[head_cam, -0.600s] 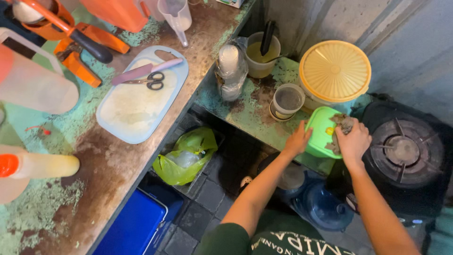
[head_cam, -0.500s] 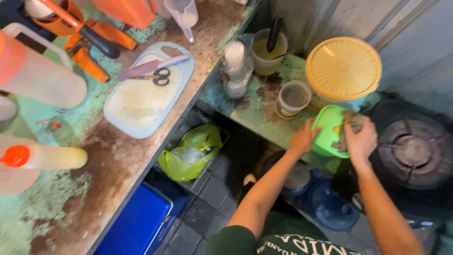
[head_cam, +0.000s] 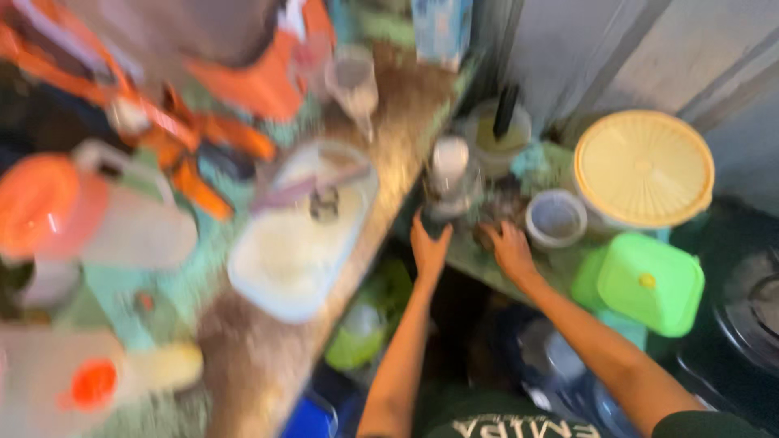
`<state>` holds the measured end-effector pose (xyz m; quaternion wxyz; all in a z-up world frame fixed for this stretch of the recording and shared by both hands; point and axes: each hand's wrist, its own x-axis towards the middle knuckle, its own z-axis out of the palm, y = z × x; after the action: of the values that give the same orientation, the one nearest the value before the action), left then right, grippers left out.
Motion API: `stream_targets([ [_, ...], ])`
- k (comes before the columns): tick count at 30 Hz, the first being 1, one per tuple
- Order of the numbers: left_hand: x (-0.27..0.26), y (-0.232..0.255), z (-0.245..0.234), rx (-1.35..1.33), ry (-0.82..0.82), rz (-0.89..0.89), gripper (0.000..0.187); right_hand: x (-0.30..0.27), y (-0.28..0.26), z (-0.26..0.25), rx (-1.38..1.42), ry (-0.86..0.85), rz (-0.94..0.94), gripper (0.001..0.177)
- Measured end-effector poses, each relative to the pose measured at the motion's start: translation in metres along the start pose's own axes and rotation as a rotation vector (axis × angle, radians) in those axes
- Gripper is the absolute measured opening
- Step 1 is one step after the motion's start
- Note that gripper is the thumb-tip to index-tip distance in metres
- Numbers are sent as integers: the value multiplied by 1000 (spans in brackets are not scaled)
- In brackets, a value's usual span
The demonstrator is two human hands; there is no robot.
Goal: The person cleans a countertop by moving containers and artificial flowers aside and wiping the surface with a cloth. The person also wipes down a large water jug before returning the items to their positions on the counter.
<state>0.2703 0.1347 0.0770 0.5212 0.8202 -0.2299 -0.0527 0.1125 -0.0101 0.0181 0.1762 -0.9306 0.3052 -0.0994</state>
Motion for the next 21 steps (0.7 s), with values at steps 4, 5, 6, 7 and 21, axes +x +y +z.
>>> stream_targets([
  [4, 30, 30, -22, -96, -145, 114, 86, 48, -7, 9, -161, -140, -14, 86],
  [5, 36, 39, -30, -131, -203, 100, 82, 60, -17, -2, 84, -383, 157, 90],
  [6, 45, 49, -38, -164, -262, 86, 78, 68, -28, -19, 316, -326, 230, 92],
  [7, 50, 59, -45, -164, -264, 90, 78, 69, -36, -42, 594, -188, 255, 93],
  [21, 168, 85, -15, 128, -342, 189, 47, 113, -92, -219, 804, 117, -192, 23],
])
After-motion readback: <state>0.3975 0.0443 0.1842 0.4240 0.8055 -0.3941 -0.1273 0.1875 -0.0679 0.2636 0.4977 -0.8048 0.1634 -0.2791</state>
